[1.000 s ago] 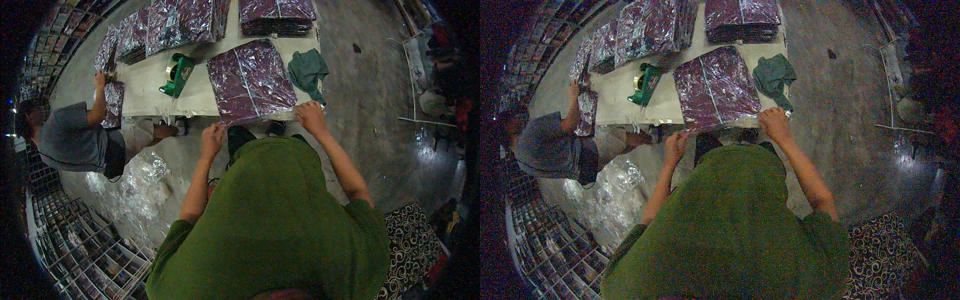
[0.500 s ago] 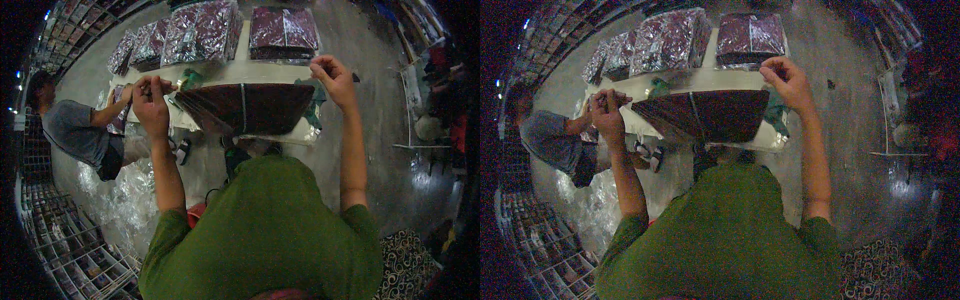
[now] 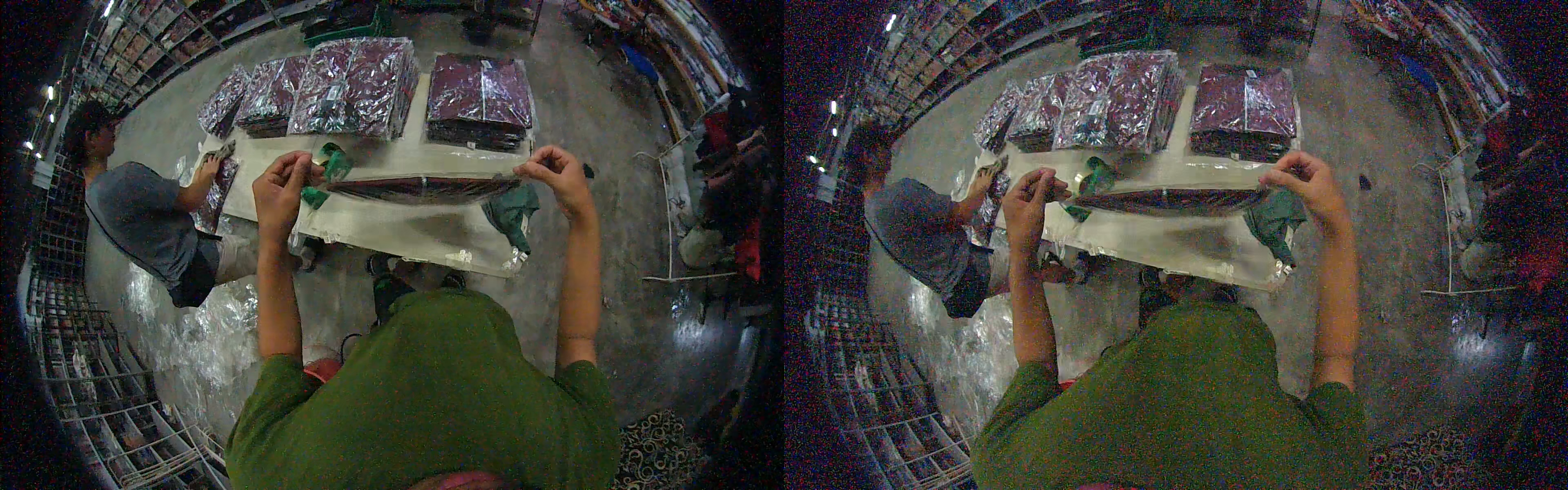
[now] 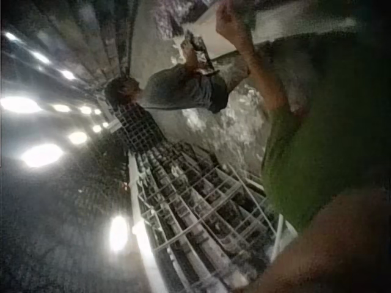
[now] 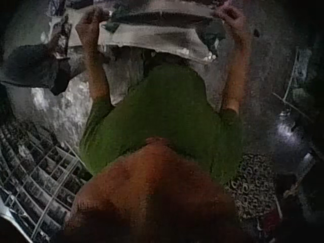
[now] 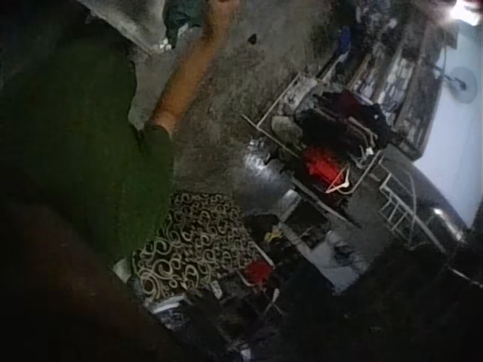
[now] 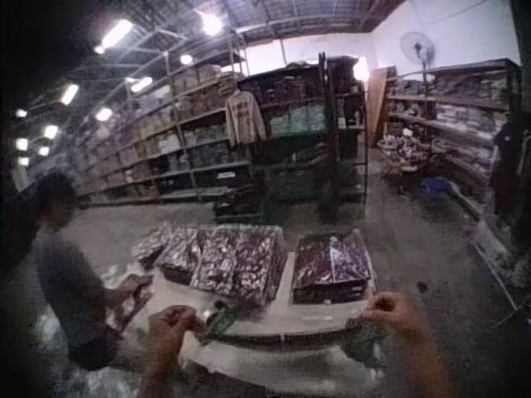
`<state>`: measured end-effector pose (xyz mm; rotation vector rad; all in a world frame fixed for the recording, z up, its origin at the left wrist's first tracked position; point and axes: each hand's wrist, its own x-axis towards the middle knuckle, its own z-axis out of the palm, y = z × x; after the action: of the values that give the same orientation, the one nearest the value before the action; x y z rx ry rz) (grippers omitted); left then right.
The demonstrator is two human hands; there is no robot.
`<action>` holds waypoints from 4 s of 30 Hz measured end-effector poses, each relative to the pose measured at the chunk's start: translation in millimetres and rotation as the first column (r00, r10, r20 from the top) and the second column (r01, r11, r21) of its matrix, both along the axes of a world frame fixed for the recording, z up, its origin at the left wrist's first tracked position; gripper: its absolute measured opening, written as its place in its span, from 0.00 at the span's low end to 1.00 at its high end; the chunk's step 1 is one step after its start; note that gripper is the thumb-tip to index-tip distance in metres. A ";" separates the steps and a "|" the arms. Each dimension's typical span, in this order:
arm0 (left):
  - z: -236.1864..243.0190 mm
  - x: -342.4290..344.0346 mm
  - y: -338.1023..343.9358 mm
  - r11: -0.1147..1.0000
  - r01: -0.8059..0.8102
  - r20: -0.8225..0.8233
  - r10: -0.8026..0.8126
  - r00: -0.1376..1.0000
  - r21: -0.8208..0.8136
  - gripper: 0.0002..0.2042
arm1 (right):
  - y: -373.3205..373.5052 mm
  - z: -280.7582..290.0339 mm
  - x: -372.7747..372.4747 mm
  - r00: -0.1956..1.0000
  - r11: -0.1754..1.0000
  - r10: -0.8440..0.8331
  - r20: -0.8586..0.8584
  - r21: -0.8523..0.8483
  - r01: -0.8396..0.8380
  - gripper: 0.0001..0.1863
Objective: The person packs plastic-wrapped clothing items into larger plastic bags, using a green tape dispenser to seal the bags, and moves the prepared items aside.
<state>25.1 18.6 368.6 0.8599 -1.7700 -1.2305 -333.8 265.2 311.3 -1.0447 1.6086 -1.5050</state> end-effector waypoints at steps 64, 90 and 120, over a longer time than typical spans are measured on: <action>-333.8 44.5 49.0 0.996 -0.060 0.859 -0.029 0.512 0.070 0.15 | 28.7 -274.5 112.0 0.645 0.821 0.110 -0.756 0.435 0.370 0.14; -398.0 72.6 13.2 0.999 0.050 0.821 -0.031 0.570 0.002 0.23 | 14.5 -272.4 139.9 0.262 0.826 0.560 -0.786 0.507 -0.244 0.34; -339.8 63.8 50.6 0.794 0.576 0.869 -0.136 0.476 -0.192 0.25 | 34.4 -275.9 129.3 0.283 0.914 0.406 -0.869 0.394 -0.102 0.22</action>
<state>88.9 69.2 28.8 0.8290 -3.0256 -0.5206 -204.5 299.6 35.5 -2.1367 2.1168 -0.2684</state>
